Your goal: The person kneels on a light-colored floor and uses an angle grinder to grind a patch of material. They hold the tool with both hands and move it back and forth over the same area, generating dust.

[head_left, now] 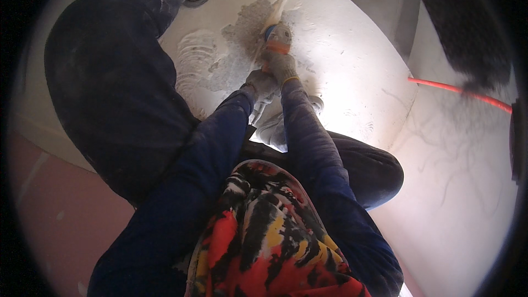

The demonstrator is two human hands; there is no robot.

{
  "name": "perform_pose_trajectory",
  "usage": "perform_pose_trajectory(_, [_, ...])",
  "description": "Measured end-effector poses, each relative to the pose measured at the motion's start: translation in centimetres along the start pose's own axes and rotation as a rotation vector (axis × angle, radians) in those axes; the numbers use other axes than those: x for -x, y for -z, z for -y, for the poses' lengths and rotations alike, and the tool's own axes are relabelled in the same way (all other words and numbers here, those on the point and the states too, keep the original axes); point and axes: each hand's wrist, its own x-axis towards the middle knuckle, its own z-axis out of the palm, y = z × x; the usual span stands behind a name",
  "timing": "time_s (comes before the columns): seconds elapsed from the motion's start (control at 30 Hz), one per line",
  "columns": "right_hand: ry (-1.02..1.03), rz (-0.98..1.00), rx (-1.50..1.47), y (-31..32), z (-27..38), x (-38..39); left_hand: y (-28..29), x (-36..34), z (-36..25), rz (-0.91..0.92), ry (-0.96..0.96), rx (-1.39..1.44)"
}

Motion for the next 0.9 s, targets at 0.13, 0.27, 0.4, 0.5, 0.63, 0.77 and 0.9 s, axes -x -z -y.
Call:
perform_pose_trajectory(0.13, [-0.012,-0.063,0.025,0.0,-0.2,0.0,0.7,0.5,-0.4,-0.023,-0.031,-0.050])
perform_pose_trajectory(0.27, [-0.019,0.046,0.078,-0.3,-0.4,-0.5,0.1,0.6,-0.6,0.000,0.033,0.028])
perform_pose_trajectory(0.4, [0.057,-0.035,0.154,-0.6,0.0,-0.4,-0.3,-0.1,0.1,-0.003,0.020,0.057])
perform_pose_trajectory(0.5, [0.026,-0.093,0.069,-0.1,0.4,0.4,-0.7,-0.2,0.4,-0.166,-0.075,0.068])
perform_pose_trajectory(0.63, [-0.005,0.009,0.114,0.3,1.0,0.7,-0.9,-0.3,0.3,-0.073,-0.036,-0.055])
perform_pose_trajectory(0.77, [0.004,0.046,0.102,0.3,0.9,0.3,-0.4,-0.6,0.1,-0.017,0.056,0.061])
perform_pose_trajectory(0.9, [0.001,-0.061,0.239,0.4,1.3,-0.1,0.4,-0.7,0.1,-0.012,0.050,0.052])
